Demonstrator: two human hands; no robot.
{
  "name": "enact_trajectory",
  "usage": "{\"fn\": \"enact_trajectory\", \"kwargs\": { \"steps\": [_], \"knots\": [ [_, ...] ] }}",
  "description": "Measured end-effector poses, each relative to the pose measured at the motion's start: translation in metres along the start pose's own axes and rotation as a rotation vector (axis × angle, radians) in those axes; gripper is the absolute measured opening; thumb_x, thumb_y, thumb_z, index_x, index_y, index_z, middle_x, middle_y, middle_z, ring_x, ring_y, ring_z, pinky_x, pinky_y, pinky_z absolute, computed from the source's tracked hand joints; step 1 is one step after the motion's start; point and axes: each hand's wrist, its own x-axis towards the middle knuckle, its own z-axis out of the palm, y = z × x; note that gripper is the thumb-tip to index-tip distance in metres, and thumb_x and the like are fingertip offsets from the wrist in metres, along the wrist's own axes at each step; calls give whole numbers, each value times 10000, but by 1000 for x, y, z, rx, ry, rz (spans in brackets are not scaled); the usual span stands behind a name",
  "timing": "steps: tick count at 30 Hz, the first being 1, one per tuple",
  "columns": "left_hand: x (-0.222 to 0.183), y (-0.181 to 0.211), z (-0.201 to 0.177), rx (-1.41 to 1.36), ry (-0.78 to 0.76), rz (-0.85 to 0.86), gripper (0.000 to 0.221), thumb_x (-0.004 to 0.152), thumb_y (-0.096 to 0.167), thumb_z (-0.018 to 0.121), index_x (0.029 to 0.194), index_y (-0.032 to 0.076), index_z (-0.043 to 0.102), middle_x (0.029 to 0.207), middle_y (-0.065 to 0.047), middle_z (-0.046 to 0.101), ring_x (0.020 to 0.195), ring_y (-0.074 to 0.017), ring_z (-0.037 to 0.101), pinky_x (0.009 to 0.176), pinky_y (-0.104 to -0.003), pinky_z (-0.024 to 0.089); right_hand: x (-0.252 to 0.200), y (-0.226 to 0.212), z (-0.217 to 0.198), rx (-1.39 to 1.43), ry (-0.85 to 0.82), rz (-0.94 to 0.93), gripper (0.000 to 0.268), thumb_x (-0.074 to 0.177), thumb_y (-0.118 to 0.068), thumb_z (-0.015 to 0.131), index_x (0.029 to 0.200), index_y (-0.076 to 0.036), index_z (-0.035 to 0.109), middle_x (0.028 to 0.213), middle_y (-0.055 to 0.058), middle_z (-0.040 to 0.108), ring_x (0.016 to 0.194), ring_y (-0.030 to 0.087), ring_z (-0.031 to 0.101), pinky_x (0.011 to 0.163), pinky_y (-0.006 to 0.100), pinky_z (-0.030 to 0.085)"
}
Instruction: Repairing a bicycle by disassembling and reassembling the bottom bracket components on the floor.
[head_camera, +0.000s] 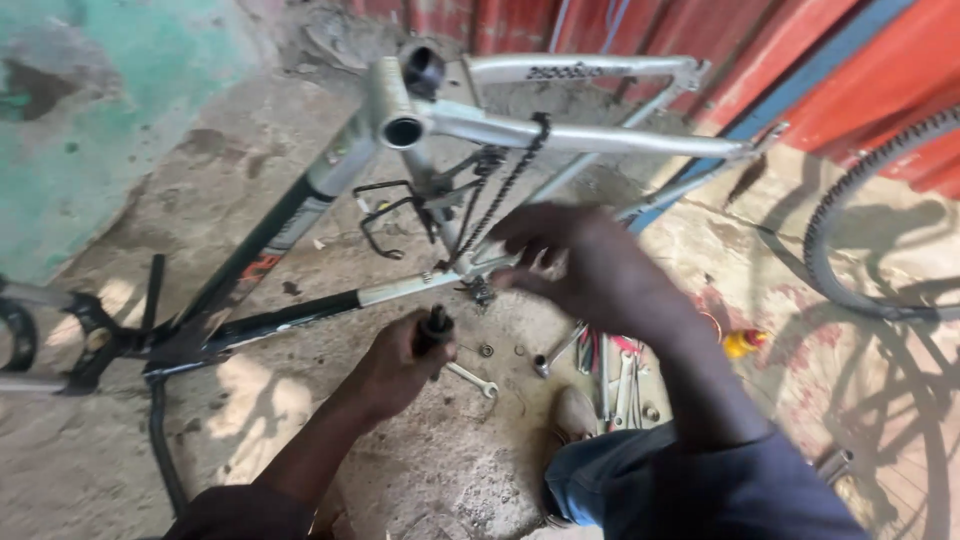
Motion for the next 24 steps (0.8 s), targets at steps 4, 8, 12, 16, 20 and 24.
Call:
{"fn": "enact_trajectory", "kwargs": {
  "steps": [4,8,12,16,20,24],
  "knots": [
    [13,-54,35,156,-51,-229,259,901,232,692,1116,91,668,964,-39,721,860,-177,648,806,-342,540,-43,61,-64,267,241,122,231,898,-73,689,1123,-24,676,1120,104,741,956,199,747,924,332,668],
    [32,-162,91,238,-48,-352,259,867,283,757,999,68,698,874,-29,711,779,-151,623,761,-306,528,-87,188,-63,663,507,240,178,1058,-207,599,1083,-41,657,882,86,702,754,167,672,765,285,570],
    [63,-246,141,261,-18,-627,369,898,321,731,1171,75,690,1020,-52,764,911,-170,695,852,-313,554,-130,403,39,826,301,515,187,1018,-50,472,1042,-75,656,906,75,697,786,199,679,686,330,560],
    [92,-381,191,170,18,-525,299,827,358,817,870,78,724,739,-10,656,686,-125,564,678,-272,505,-179,514,181,-19,189,615,217,834,-232,719,1018,-135,780,870,13,784,631,168,675,599,336,553],
    [98,-415,206,24,118,-492,238,792,252,837,857,59,713,677,-31,636,637,-156,572,676,-286,497,-185,510,235,-142,-88,480,643,686,-131,876,1269,-134,604,1194,74,574,996,276,660,837,413,566],
    [133,-387,214,-262,336,-432,175,830,29,786,994,-20,748,874,-119,772,787,-209,684,768,-327,540,-190,523,255,-80,139,276,259,909,-221,530,859,-8,668,1022,160,570,874,325,551,768,454,448]
  ]
}}
